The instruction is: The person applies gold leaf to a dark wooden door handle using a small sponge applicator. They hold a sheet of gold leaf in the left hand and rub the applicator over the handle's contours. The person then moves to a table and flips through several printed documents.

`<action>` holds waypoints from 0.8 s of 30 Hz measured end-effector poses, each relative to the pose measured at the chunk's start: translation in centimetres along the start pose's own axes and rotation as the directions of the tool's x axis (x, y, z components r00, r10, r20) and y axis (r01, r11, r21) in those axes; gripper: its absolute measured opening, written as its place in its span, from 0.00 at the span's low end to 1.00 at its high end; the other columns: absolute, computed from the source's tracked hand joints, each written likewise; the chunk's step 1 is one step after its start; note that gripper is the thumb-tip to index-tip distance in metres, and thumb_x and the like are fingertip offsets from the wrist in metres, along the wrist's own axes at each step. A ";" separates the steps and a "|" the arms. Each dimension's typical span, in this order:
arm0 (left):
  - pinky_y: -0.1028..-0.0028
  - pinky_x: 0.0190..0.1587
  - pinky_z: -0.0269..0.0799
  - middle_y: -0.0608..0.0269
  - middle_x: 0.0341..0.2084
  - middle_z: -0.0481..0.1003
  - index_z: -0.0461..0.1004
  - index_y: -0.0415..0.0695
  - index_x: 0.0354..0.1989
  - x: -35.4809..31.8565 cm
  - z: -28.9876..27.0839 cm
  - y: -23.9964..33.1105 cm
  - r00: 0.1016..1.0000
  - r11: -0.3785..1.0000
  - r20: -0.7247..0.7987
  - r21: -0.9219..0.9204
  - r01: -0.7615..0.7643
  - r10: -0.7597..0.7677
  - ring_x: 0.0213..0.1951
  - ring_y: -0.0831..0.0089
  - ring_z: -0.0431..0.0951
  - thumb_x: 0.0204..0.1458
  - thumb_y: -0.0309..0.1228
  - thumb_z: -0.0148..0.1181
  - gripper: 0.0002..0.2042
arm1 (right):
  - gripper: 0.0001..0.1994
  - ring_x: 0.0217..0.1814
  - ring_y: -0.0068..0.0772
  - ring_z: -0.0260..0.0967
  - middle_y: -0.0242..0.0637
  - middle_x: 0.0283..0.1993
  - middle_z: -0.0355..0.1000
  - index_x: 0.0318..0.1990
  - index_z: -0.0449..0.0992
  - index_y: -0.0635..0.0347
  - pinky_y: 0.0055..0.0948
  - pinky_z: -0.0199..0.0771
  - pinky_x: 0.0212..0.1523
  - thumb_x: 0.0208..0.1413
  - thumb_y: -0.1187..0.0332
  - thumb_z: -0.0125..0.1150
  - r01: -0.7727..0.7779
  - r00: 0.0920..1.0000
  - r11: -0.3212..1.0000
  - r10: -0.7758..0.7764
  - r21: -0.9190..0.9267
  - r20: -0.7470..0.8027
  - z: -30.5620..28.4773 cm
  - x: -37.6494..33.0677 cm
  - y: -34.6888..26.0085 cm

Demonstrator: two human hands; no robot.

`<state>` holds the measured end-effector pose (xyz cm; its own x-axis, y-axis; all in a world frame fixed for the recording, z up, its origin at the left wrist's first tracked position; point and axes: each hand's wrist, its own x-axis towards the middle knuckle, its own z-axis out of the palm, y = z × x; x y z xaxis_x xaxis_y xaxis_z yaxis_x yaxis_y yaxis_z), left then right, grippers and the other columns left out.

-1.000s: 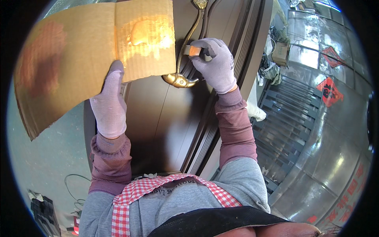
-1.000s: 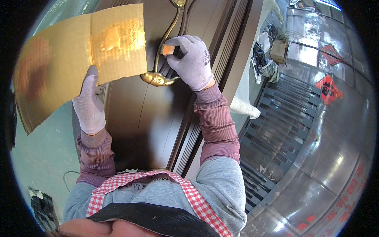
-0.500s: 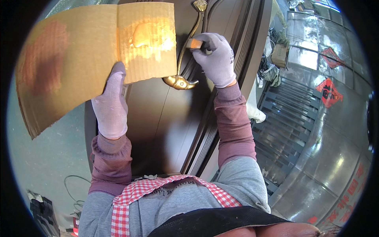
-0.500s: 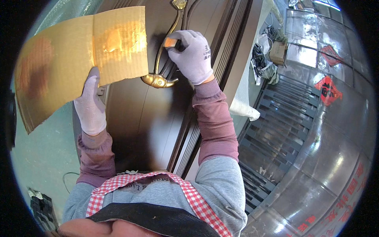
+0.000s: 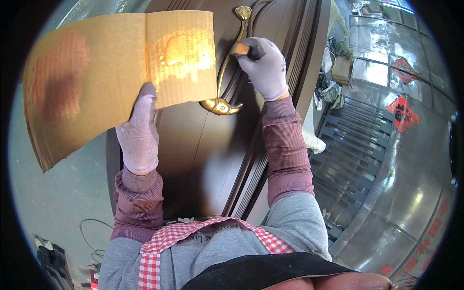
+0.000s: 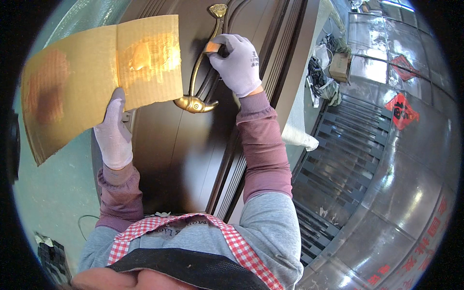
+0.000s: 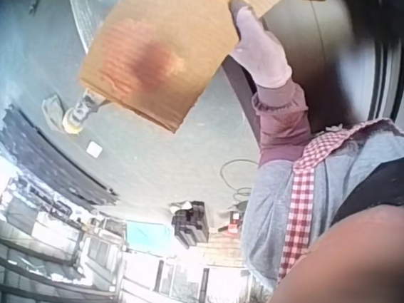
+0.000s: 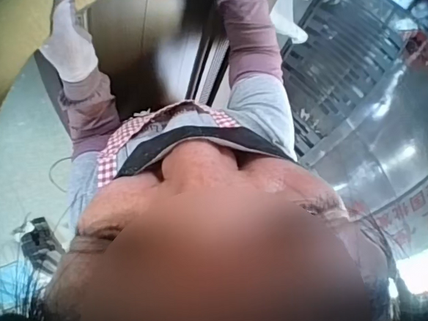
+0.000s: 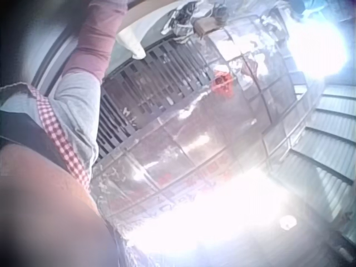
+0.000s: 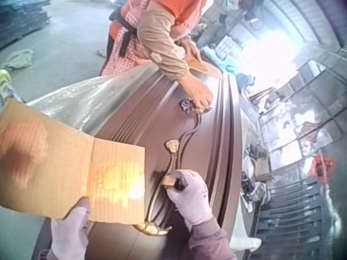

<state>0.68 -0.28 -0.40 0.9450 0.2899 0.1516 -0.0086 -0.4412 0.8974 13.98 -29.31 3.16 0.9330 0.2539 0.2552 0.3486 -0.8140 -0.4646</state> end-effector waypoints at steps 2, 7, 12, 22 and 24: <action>0.51 0.67 0.73 0.45 0.56 0.80 0.83 0.45 0.57 0.2 -0.5 0.3 0.983 0.948 0.052 0.261 -0.183 0.176 0.60 0.43 0.79 0.52 0.11 0.63 0.24 | 0.12 0.45 0.48 0.82 0.43 0.42 0.84 0.44 0.85 0.59 0.41 0.82 0.51 0.51 0.72 0.75 0.041 0.999 0.998 -0.039 -0.057 0.026 -0.2 0.4 0.5; 0.52 0.66 0.73 0.45 0.55 0.80 0.84 0.43 0.56 0.3 -0.6 0.6 0.982 0.943 0.058 0.277 -0.186 0.177 0.59 0.43 0.79 0.52 0.11 0.63 0.23 | 0.14 0.45 0.30 0.83 0.38 0.43 0.83 0.50 0.84 0.63 0.28 0.83 0.51 0.55 0.75 0.74 -0.038 0.999 0.999 0.038 0.003 0.009 -0.3 0.9 1.8; 0.53 0.65 0.74 0.45 0.54 0.80 0.83 0.43 0.56 0.4 -0.4 0.5 0.987 0.965 0.051 0.207 -0.162 0.155 0.58 0.43 0.79 0.53 0.11 0.62 0.22 | 0.13 0.42 0.23 0.82 0.35 0.43 0.84 0.50 0.84 0.65 0.24 0.83 0.47 0.57 0.77 0.73 -0.010 1.000 1.000 0.010 0.002 0.005 -0.2 1.8 2.7; 0.55 0.64 0.75 0.44 0.54 0.80 0.83 0.43 0.56 0.4 -0.6 0.9 0.984 0.954 0.070 0.243 -0.174 0.162 0.57 0.43 0.80 0.55 0.12 0.62 0.21 | 0.13 0.48 0.47 0.82 0.43 0.43 0.84 0.46 0.86 0.58 0.41 0.82 0.52 0.52 0.70 0.75 -0.104 0.993 0.989 0.109 0.103 -0.042 0.2 2.7 3.5; 0.55 0.64 0.75 0.44 0.54 0.80 0.83 0.43 0.56 0.4 -0.6 1.0 0.984 0.952 0.073 0.248 -0.178 0.165 0.58 0.44 0.80 0.55 0.12 0.62 0.21 | 0.13 0.47 0.47 0.82 0.43 0.43 0.84 0.46 0.86 0.58 0.40 0.82 0.51 0.52 0.70 0.75 -0.067 0.997 0.997 0.068 0.050 -0.023 0.2 2.7 3.8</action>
<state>0.85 -0.10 0.83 0.9520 0.1506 0.2666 -0.0949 -0.6826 0.7246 17.83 -31.59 1.93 0.9522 0.1858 0.2424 0.2894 -0.8023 -0.5221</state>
